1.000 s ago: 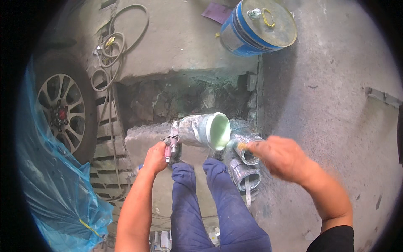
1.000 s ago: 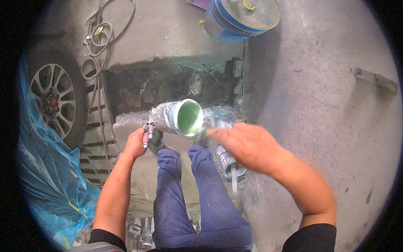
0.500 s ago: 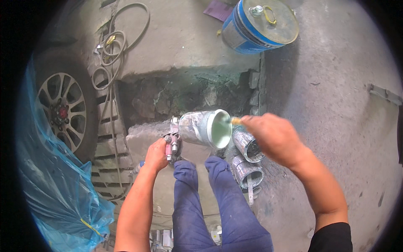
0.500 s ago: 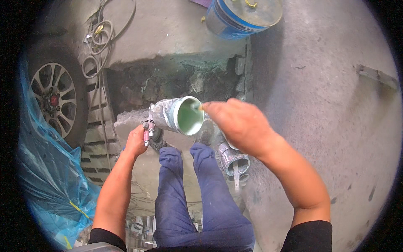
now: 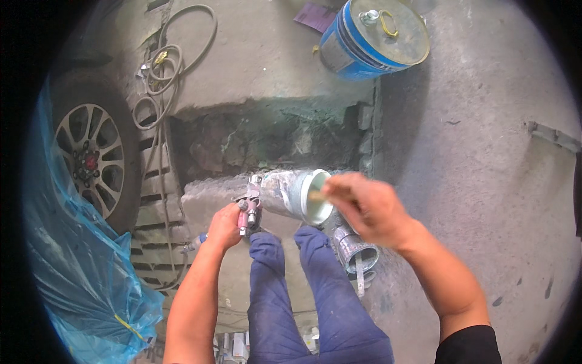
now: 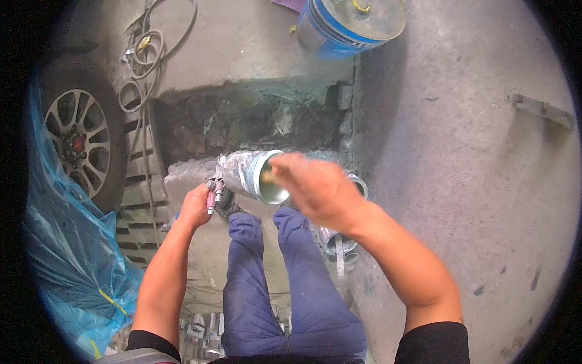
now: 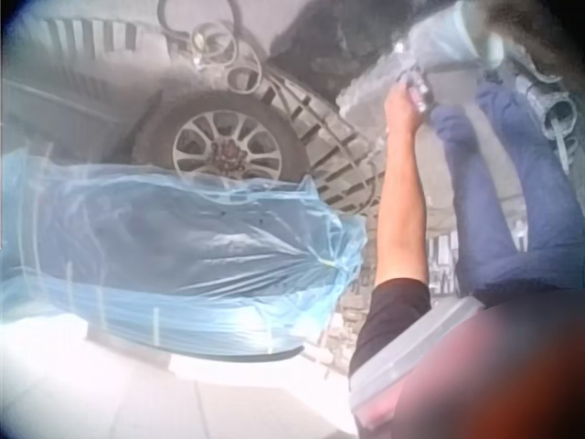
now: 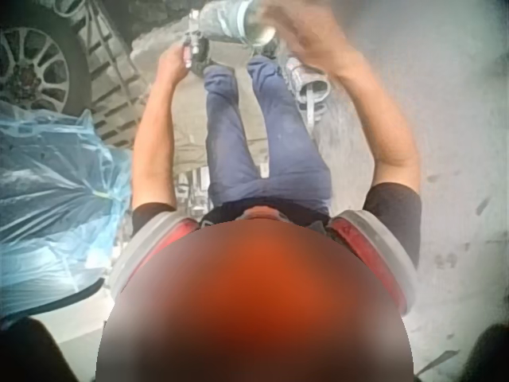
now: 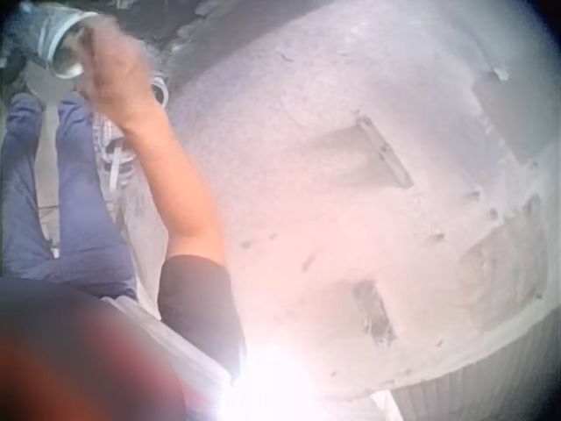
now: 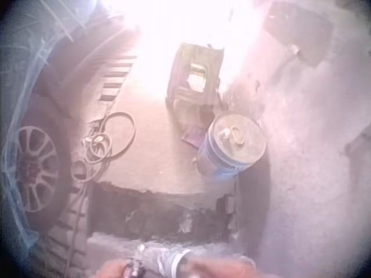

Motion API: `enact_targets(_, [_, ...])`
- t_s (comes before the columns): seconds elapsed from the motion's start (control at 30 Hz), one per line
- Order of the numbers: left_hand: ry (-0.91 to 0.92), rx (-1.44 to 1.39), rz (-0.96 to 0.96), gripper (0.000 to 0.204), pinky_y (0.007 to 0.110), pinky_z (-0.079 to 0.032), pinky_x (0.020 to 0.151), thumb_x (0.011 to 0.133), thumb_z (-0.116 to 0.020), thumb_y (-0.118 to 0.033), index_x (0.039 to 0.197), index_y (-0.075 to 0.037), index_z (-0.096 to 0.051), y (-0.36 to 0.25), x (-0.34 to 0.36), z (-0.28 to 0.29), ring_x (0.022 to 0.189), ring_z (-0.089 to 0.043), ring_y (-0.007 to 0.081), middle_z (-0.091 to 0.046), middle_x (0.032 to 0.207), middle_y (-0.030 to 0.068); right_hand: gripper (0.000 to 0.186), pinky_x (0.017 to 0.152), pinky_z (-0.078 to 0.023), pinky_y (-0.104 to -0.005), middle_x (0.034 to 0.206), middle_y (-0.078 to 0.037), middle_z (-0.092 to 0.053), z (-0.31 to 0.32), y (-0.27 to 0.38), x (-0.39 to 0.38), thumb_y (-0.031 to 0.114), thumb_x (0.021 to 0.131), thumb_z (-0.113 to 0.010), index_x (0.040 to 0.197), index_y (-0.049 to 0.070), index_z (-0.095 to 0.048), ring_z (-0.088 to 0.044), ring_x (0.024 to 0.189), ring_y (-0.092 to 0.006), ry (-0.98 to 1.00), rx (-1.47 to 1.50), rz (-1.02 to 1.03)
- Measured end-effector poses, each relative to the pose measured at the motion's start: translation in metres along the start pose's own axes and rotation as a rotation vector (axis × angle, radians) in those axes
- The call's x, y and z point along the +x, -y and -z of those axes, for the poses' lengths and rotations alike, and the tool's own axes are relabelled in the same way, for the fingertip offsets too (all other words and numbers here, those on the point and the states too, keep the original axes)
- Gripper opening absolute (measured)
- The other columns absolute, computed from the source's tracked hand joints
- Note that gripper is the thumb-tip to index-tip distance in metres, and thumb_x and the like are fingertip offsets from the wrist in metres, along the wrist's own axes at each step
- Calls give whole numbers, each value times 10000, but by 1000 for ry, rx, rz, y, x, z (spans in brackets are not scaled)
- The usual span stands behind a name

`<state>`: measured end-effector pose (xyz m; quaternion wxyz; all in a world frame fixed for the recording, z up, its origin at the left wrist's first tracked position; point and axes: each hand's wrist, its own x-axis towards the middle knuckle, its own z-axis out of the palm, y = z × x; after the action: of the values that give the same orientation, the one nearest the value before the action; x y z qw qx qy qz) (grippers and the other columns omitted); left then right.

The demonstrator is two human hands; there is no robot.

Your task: The person pours light green paint from a large blue bucket into a spray gun cup, stirs it with a brush, and transfers paint between several cans. They then retrieve a dark-colored paint can from a shelf, pour it into a clear plastic cup, and place the cup on the floor among other paint containers.

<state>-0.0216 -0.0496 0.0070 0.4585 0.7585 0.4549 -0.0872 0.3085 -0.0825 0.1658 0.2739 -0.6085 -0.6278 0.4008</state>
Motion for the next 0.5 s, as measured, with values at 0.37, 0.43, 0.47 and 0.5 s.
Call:
enact_targets(0.37, [-11,-22,-5,239,468,-482,796,819,-543,-68,1052,-67,-598,4,0,-3,924,-599,422,-631,948,203,329,719,-555,-380,980,-163,-698,-7,-1,-14,53,900,-621,1200,20,-488,-694,875,-329,5,136,-169])
enact_targets(0.43, [-9,-30,7,257,473,-479,806,791,-565,-72,1045,-64,-595,9,0,-2,938,-596,424,-630,955,206,318,670,-558,-367,969,-154,-704,22,6,-17,27,889,-628,1173,11,-486,-696,788,-303,-176,12,34])
enact_targets(0.47, [-3,-30,18,254,476,-478,805,791,-565,-75,1043,-60,-595,11,-1,-1,937,-595,426,-629,956,209,331,658,-556,-358,971,-152,-702,30,1,-16,17,874,-641,1170,1,-494,-693,785,-294,-135,-94,144])
enact_targets(0.5, [3,-36,18,251,478,-477,804,792,-565,-77,1040,-56,-594,12,1,-2,936,-595,427,-629,956,212,344,647,-554,-349,972,-150,-700,41,-5,-13,6,859,-654,1167,-9,-501,-690,781,-285,-97,-211,251])
